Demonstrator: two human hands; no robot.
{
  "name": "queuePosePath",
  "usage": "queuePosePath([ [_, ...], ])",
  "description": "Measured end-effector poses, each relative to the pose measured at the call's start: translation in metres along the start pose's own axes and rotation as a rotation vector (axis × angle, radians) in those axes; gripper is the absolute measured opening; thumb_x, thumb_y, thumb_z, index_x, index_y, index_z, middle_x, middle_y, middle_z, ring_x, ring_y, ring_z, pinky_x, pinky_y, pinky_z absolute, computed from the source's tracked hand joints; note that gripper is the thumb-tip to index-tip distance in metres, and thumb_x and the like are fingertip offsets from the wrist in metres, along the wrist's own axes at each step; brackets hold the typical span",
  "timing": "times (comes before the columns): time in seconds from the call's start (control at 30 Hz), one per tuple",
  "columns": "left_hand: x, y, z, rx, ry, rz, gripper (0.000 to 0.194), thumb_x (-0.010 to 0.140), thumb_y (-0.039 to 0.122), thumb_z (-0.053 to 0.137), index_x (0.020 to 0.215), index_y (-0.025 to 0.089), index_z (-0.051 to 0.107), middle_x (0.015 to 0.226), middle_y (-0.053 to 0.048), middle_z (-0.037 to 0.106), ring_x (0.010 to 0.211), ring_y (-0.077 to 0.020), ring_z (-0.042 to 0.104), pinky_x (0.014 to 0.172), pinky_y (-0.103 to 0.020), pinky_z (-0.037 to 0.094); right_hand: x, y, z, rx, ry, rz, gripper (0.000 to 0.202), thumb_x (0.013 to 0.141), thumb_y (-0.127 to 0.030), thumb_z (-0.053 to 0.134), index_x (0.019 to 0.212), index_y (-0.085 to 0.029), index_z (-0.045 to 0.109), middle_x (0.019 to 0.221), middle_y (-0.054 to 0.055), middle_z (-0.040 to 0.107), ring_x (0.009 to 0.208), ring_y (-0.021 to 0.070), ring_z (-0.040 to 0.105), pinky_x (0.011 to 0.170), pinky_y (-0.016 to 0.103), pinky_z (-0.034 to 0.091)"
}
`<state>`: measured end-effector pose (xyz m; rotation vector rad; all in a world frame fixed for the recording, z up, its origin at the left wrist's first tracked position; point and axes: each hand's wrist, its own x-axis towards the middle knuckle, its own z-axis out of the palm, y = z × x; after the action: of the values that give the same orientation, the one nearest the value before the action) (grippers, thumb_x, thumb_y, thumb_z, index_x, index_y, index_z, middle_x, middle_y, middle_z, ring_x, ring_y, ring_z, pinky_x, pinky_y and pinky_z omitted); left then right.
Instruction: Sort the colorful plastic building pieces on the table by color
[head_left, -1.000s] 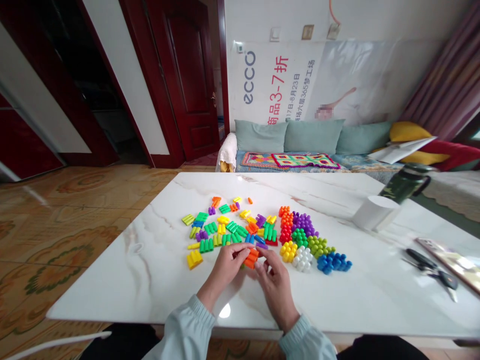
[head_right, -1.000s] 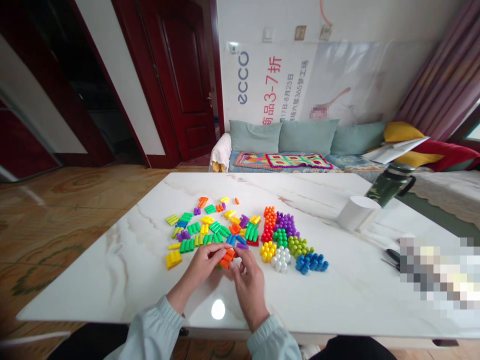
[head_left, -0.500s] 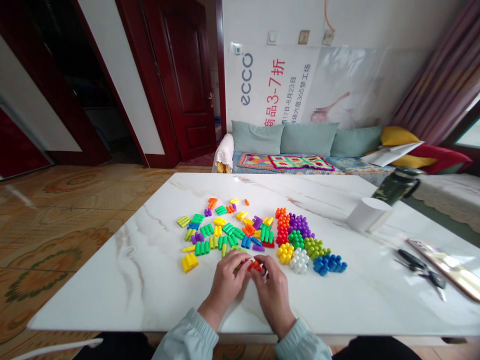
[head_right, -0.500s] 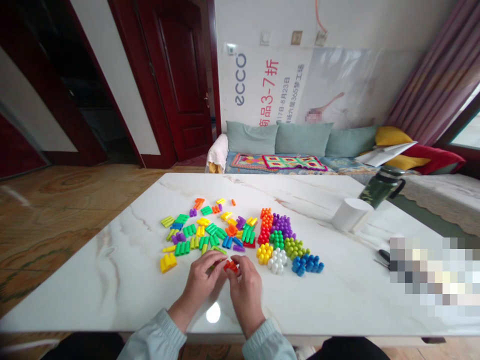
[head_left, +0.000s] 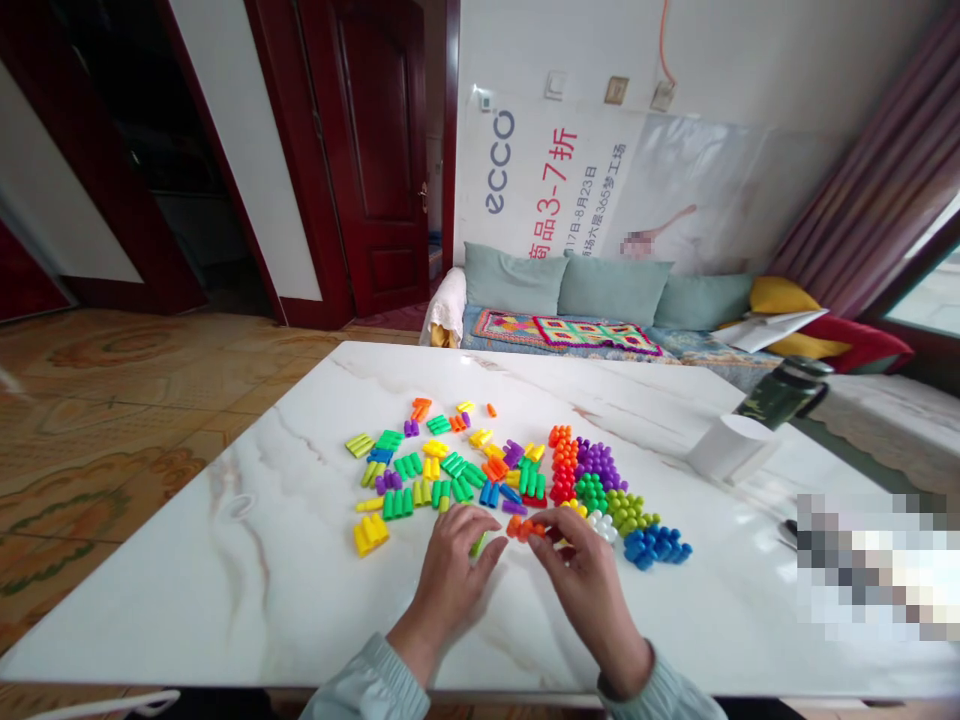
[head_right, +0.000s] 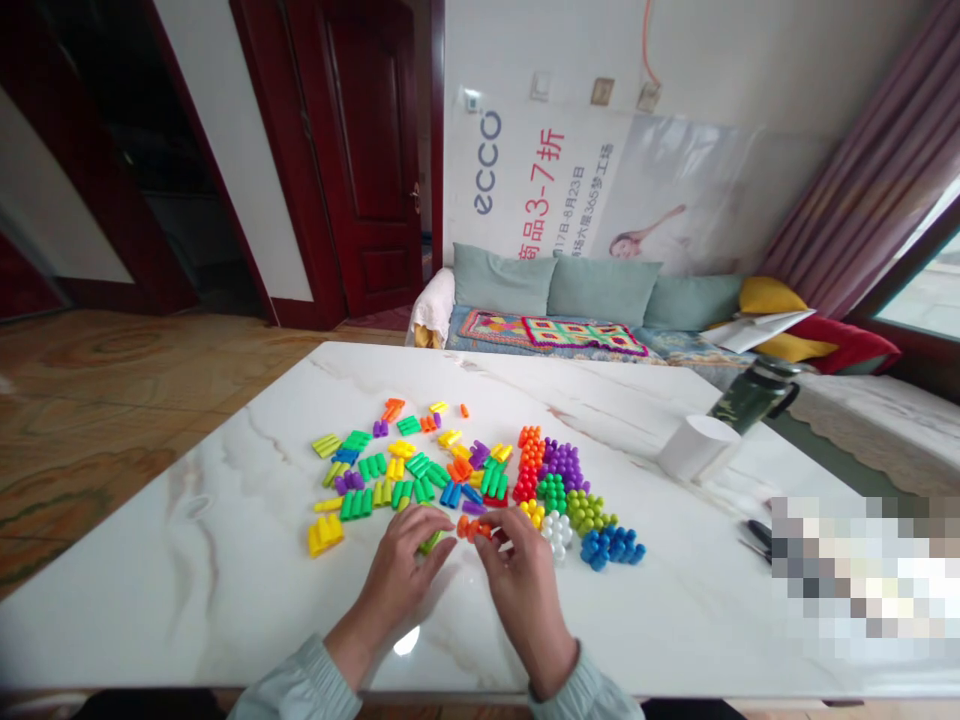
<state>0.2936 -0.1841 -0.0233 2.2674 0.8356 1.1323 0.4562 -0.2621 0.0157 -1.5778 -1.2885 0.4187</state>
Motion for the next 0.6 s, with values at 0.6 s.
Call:
queuePosePath([
  [0.6,0.001,-0.004,0.007,0.021,0.024,-0.039,0.015,0.083,0.012,0.057,0.085,0.019,0.070,0.088,-0.007,0.067,0.089,-0.0237,0.061,0.083,-0.040,0.047,0.118,0.016,-0.043,-0.257,0.073,0.036,0.030,0.074,-0.035,0.060,0.091,-0.015,0.073,0.078,0.007,0.074,0.068,0.0193,0.066,0.063,0.029,0.052],
])
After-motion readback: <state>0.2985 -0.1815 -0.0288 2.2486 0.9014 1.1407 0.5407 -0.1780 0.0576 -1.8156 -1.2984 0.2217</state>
